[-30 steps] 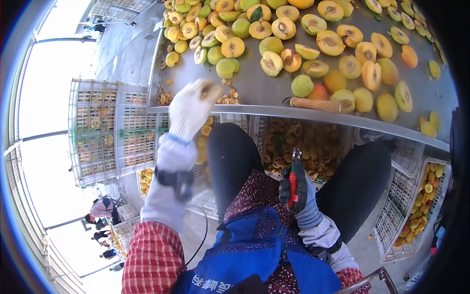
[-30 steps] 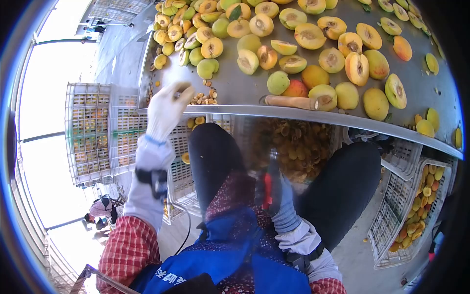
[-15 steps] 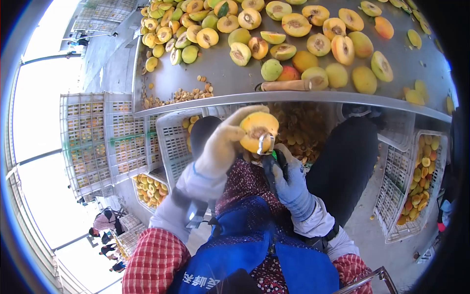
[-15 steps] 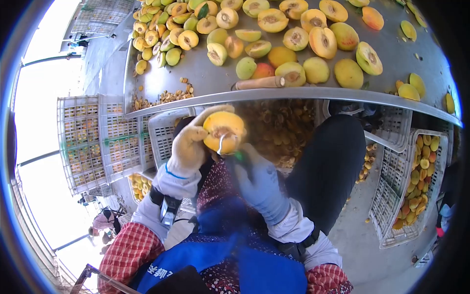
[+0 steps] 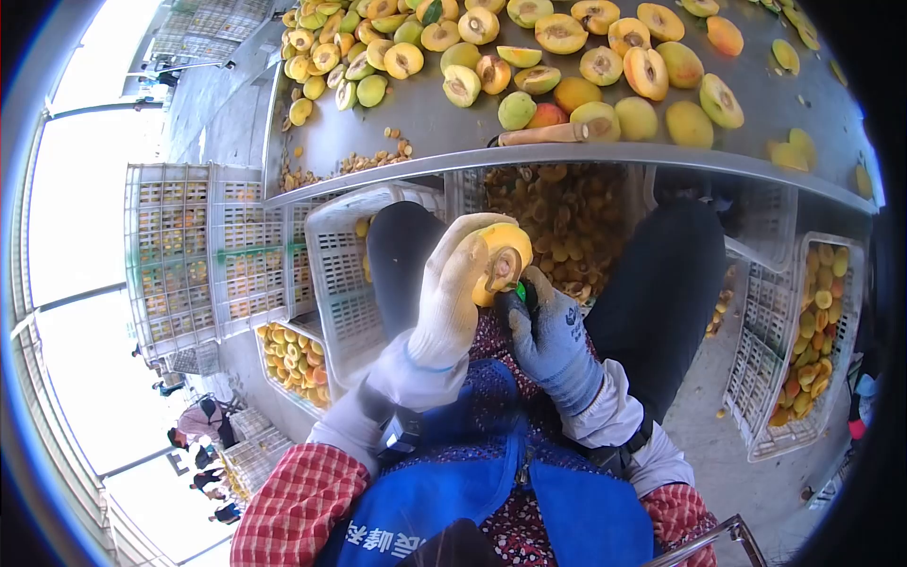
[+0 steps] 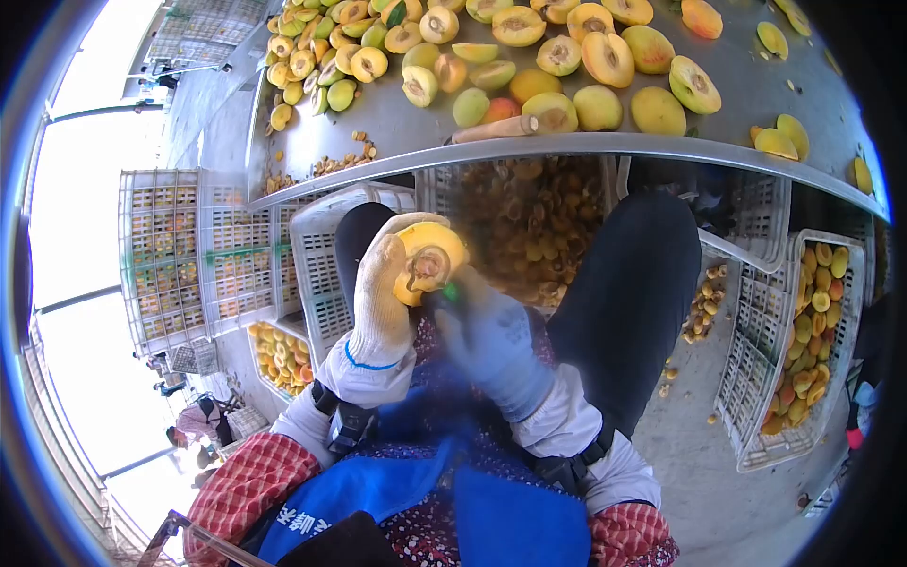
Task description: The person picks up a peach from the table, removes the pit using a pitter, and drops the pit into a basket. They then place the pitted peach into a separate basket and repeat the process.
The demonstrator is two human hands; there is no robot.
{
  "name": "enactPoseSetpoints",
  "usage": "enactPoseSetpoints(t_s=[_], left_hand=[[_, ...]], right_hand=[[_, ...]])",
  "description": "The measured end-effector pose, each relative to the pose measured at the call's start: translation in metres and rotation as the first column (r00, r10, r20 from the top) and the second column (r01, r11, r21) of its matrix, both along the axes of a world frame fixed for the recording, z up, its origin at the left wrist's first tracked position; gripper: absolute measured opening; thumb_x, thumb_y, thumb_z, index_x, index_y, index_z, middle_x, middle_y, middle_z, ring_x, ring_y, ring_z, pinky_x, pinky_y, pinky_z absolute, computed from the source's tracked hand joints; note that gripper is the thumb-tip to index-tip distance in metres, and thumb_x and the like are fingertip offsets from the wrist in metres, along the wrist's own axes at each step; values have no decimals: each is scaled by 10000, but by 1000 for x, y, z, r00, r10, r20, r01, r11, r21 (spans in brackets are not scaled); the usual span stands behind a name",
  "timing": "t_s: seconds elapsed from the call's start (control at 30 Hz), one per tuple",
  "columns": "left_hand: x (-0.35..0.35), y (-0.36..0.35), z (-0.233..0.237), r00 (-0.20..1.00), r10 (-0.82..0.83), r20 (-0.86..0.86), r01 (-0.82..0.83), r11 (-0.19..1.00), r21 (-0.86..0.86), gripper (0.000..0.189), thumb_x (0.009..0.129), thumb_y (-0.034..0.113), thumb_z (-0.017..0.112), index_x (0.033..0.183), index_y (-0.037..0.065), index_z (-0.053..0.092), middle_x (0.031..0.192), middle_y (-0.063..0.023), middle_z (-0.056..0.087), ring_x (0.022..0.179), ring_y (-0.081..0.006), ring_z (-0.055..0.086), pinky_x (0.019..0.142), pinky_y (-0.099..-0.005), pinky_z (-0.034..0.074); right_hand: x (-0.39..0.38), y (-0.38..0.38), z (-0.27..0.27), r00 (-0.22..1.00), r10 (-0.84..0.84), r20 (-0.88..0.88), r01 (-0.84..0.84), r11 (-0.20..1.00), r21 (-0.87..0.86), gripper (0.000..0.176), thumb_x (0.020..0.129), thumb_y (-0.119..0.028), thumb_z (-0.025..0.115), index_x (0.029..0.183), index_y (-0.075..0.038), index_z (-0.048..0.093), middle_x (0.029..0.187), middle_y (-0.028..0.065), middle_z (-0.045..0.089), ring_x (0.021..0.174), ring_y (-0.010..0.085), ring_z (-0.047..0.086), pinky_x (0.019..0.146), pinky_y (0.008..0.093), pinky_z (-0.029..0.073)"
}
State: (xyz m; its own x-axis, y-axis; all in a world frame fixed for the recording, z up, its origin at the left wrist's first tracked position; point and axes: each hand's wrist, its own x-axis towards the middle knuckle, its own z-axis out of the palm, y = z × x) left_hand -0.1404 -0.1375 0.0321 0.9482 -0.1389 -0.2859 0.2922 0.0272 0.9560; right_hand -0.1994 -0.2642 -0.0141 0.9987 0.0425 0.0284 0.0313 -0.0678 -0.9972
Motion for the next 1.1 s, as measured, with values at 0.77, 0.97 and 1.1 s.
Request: enactPoseSetpoints(t_s=[0.77,0.97,1.1], left_hand=[[15,15,12,948,-317,-7,317,948,-16,515,885,284,699,1284,6,529,1101,-73,626,955,-134,607,842,-278,496],[12,9,10,933,-348,89,290,876,386,200,886,102,650,1060,4,655,877,-43,667,769,-89,611,688,-228,498],[6,13,-2,955,-295,-29,296,943,151,250,937,198,574,1054,-10,649,907,-71,676,783,-106,622,718,-250,504]], right_hand=[[-12,8,-2,866,366,-339,1,678,735,468,1016,-484,437,876,-56,563,515,25,494,334,109,396,330,245,323],[-16,6,1,643,688,-336,171,299,939,487,1013,-521,407,889,-71,546,541,5,471,358,95,413,326,244,347],[-26,14,-19,538,840,61,418,-330,846,504,1006,-558,377,899,-87,519,595,-7,472,393,84,457,333,241,386]])
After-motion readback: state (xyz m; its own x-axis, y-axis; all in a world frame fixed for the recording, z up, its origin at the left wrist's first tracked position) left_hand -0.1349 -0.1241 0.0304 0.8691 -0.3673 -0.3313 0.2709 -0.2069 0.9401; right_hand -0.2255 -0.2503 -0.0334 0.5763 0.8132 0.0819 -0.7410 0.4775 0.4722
